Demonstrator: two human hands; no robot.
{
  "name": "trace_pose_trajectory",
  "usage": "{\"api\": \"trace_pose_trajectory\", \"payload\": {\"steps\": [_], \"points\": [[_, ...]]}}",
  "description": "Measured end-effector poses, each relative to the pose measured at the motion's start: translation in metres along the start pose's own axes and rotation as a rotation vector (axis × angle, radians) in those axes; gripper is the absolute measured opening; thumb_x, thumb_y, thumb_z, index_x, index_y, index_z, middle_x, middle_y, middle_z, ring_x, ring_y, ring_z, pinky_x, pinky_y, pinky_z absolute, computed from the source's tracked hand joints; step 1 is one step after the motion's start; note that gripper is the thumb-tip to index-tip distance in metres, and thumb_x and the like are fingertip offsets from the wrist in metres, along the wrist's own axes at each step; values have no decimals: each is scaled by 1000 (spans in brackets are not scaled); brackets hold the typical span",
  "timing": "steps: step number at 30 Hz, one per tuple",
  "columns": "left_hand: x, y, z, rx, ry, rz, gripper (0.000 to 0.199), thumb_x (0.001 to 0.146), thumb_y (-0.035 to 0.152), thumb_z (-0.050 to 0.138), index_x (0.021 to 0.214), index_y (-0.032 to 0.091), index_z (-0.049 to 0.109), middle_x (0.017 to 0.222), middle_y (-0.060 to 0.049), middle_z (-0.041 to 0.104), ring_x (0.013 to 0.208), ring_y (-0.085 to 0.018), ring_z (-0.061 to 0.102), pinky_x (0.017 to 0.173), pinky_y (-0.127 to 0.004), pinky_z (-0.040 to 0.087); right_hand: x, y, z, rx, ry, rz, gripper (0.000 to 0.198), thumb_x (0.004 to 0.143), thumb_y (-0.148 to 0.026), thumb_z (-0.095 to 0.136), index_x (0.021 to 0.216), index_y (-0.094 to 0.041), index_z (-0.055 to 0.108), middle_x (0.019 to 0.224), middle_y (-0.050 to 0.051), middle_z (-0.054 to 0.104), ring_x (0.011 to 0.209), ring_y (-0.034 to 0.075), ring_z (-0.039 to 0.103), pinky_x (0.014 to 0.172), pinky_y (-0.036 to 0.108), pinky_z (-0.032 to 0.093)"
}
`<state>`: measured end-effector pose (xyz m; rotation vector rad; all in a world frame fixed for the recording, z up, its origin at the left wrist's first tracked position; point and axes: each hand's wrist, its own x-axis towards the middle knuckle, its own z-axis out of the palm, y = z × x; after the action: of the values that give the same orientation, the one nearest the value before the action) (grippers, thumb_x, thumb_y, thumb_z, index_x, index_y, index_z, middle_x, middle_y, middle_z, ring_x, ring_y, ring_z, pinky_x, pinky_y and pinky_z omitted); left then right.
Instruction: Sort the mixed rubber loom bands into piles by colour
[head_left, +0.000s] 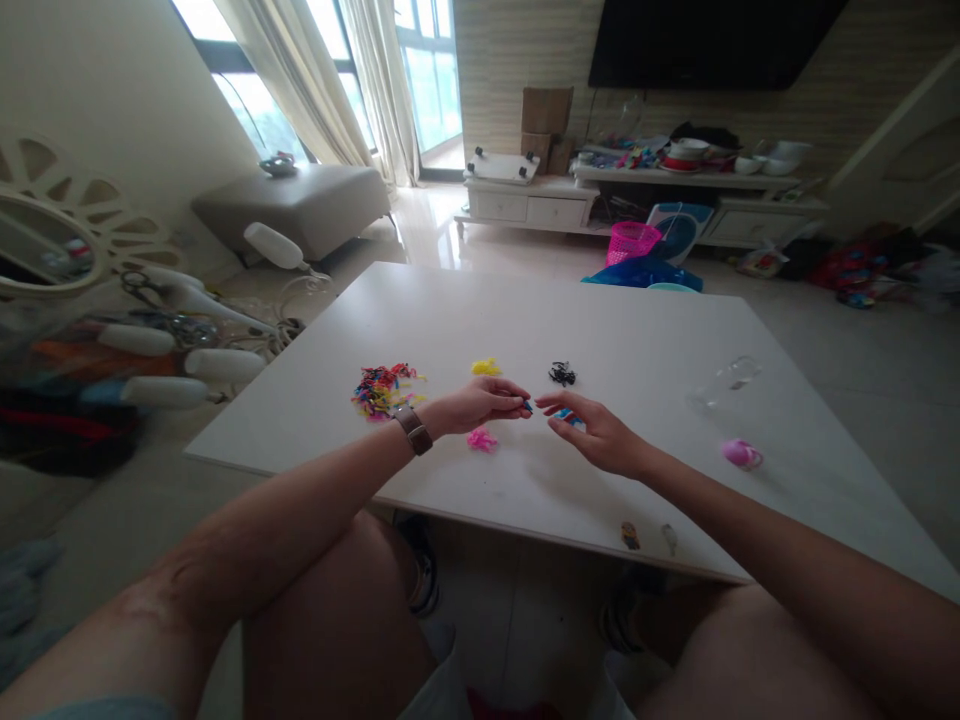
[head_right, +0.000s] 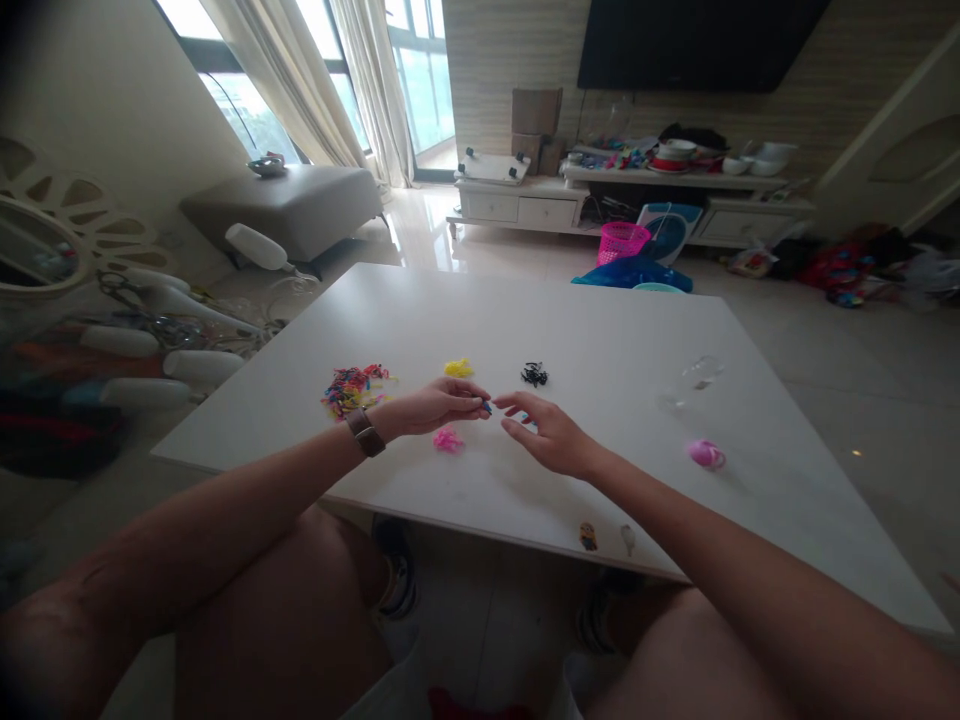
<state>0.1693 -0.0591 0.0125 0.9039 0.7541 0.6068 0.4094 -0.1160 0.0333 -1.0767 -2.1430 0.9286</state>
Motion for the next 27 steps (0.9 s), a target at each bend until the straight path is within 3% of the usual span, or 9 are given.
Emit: {"api": "trace_pose_trajectory", "payload": {"steps": [3, 11, 19, 27], "points": [[10, -5, 10, -16, -58, -26, 12, 81, 11, 79, 92, 8, 74, 89, -12, 76, 89, -16, 74, 100, -30, 53, -1, 1, -4, -1, -17, 0, 29, 96, -32, 54, 121, -25, 67, 120, 7, 71, 106, 21, 67, 90, 37, 55], [24, -14, 24, -40, -119, -93, 15, 79, 14, 82, 91, 9, 75, 90, -11, 76, 87, -15, 73, 102, -31, 51, -5, 4, -12, 27, -8, 53, 23, 94, -29, 57, 111, -23, 71, 100, 4, 75, 90, 17, 68, 82, 31, 55], [20, -15, 25, -41, -110, -111, 10, 85, 9, 74, 94, 8, 74, 94, -13, 76, 91, -16, 74, 103, -29, 51, -12, 6, -12, 17, -24, 37, 22, 92, -29, 58, 107, -23, 74, 104, 6, 73, 90, 18, 67, 81, 33, 57], [20, -17, 21, -38, -104, -109, 14, 82, 9, 77, 95, 8, 73, 91, -12, 77, 90, -16, 74, 105, -32, 50, -10, 3, -13, 10, -36, 16, 22, 93, -30, 58, 100, -24, 77, 99, 5, 73, 89, 17, 68, 78, 30, 56]]}}
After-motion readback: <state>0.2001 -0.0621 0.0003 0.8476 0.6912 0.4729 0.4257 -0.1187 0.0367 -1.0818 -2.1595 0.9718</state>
